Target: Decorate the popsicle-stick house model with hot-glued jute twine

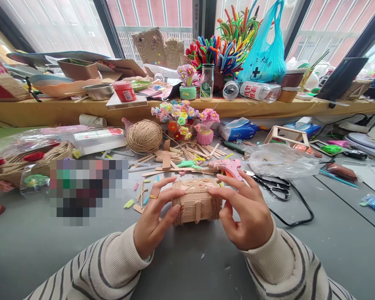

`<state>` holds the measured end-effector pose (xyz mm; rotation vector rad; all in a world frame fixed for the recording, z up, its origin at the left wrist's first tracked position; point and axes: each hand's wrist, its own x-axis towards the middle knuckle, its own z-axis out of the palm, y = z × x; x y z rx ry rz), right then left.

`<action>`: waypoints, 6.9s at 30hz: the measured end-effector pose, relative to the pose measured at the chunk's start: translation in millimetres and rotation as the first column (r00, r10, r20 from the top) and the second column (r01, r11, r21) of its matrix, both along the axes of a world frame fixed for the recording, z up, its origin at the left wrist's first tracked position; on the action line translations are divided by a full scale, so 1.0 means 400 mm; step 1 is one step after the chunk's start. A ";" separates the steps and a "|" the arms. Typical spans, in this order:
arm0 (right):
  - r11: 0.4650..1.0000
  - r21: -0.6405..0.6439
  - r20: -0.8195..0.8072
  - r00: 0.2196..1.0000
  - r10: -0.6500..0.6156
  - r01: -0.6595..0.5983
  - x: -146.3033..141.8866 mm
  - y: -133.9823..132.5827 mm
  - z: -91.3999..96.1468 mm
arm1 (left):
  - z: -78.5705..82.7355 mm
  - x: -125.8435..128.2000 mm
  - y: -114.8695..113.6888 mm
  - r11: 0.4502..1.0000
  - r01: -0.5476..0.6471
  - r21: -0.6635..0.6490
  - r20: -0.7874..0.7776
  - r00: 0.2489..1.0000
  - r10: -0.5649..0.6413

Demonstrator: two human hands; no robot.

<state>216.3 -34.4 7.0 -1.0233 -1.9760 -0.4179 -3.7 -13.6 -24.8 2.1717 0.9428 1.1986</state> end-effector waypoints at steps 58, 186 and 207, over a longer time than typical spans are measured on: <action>0.993 -0.050 0.065 0.992 0.107 -0.104 -0.019 -0.001 0.000 | -0.002 0.000 0.002 1.000 0.014 0.016 0.013 1.000 -0.014; 0.657 -0.553 -0.767 0.621 -0.160 -0.513 0.024 0.035 -0.025 | 0.012 0.008 -0.006 0.975 0.057 -0.214 0.329 0.944 0.017; 0.709 -0.624 -0.563 0.819 -0.115 -0.329 0.023 0.038 -0.010 | 0.001 0.009 -0.003 0.995 0.047 -0.092 0.240 0.970 -0.024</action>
